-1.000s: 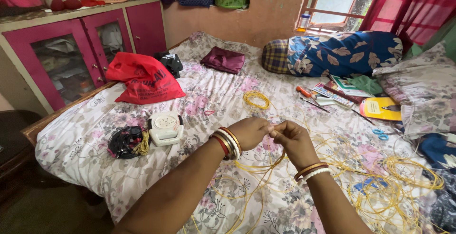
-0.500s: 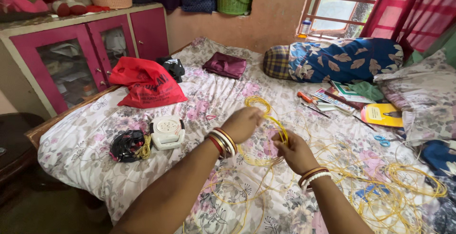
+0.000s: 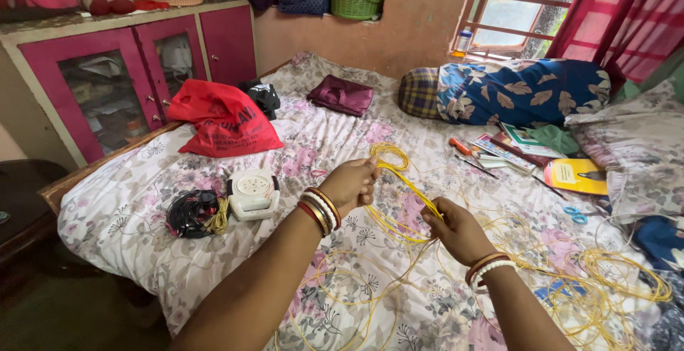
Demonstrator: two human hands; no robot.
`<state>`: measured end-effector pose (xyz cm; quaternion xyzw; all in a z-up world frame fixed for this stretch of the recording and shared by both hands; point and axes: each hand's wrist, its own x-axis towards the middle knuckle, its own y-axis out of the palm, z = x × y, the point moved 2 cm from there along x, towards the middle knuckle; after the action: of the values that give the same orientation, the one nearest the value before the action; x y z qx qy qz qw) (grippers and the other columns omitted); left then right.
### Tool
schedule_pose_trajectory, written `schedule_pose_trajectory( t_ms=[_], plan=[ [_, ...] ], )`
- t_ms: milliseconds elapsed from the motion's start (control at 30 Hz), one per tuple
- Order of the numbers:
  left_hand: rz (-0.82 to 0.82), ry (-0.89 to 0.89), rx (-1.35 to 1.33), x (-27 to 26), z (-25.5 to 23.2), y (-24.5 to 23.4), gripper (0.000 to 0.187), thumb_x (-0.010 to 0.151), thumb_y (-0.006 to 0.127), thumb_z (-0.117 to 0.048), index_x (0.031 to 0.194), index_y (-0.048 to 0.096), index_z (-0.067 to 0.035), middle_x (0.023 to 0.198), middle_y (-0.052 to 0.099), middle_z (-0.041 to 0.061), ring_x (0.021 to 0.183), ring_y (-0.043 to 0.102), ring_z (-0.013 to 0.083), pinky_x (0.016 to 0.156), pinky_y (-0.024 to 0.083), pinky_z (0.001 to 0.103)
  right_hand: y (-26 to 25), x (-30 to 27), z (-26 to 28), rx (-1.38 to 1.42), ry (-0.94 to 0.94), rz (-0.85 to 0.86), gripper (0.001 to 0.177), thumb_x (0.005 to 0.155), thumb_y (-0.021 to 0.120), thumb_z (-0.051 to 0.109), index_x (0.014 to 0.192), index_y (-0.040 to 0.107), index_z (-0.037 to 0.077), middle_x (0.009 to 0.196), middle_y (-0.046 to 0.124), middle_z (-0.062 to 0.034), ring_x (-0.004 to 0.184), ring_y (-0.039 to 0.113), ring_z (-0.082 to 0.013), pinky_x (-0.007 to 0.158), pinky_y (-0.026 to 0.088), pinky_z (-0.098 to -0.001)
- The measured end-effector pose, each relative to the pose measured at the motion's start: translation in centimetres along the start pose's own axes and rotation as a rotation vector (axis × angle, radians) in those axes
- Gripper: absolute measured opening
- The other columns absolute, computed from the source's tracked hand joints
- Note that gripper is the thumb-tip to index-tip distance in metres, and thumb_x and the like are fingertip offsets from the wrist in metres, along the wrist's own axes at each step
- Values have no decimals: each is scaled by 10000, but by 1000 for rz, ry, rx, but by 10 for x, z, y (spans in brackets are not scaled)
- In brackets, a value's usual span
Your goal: The person coils a long yellow cable into loops on a bed. They repeatedly wrap the cable around their fingers and place the formed loops onto the bed surface.
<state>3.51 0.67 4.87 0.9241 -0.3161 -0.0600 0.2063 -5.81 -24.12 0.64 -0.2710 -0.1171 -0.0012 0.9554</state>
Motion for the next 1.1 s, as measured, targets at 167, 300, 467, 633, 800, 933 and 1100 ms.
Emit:
schedule_pose_trajectory(
  t_ms=[167, 300, 467, 633, 800, 933, 1100],
  plan=[
    [59, -60, 48, -5, -3, -4, 255, 1062, 525, -279, 865, 532, -116, 650, 360, -80, 532, 343, 54, 532, 353, 251, -2, -9, 11, -98, 37, -2, 153, 975, 629, 188, 1014, 646, 41, 787, 638, -21, 699, 611, -122, 682, 537, -292],
    [48, -27, 117, -1, -5, 1, 215, 1033, 517, -240, 853, 524, -124, 635, 338, -86, 476, 274, 46, 448, 285, 250, -1, 1, -1, 198, -13, 33, 139, 961, 644, 170, 1012, 661, 43, 823, 637, 4, 742, 609, -107, 713, 541, -296],
    [19, -8, 165, 3, -7, 8, 281, 1055, 507, -319, 844, 518, -133, 630, 337, -88, 452, 259, 35, 394, 210, 223, -12, -2, 4, 328, 22, 54, 200, 925, 720, 203, 1038, 686, 42, 848, 662, -17, 758, 593, -119, 686, 486, -288],
    [58, -36, 242, 4, 2, 12, 319, 1053, 509, -366, 835, 519, -134, 613, 338, -93, 437, 262, 20, 376, 198, 214, -23, -5, 6, 485, 239, 163, 569, 950, 421, 540, 1079, 725, 76, 886, 745, -4, 710, 579, -109, 654, 463, -268],
    [93, -85, 472, 14, 17, 11, 349, 1049, 515, -378, 808, 544, -128, 613, 371, -72, 454, 298, 55, 394, 239, 250, -41, 12, -21, 143, 234, 151, 486, 998, 539, 485, 1041, 767, 58, 765, 650, -27, 681, 527, -141, 654, 431, -310],
    [101, 272, 940, 19, 13, 1, 384, 1073, 476, -338, 818, 613, -86, 692, 534, -34, 630, 472, 95, 620, 445, 284, -55, 18, -21, -186, 59, 256, 292, 907, 754, 357, 988, 755, 76, 843, 697, -27, 786, 621, -160, 750, 513, -344],
    [-25, 401, 788, 25, -8, -25, 238, 983, 522, -223, 849, 664, -86, 714, 577, -3, 627, 498, 116, 576, 442, 317, -103, 13, -44, -1130, 87, -29, 182, 794, 771, 227, 974, 752, 199, 964, 759, -95, 950, 719, -316, 902, 546, -459]
  ],
)
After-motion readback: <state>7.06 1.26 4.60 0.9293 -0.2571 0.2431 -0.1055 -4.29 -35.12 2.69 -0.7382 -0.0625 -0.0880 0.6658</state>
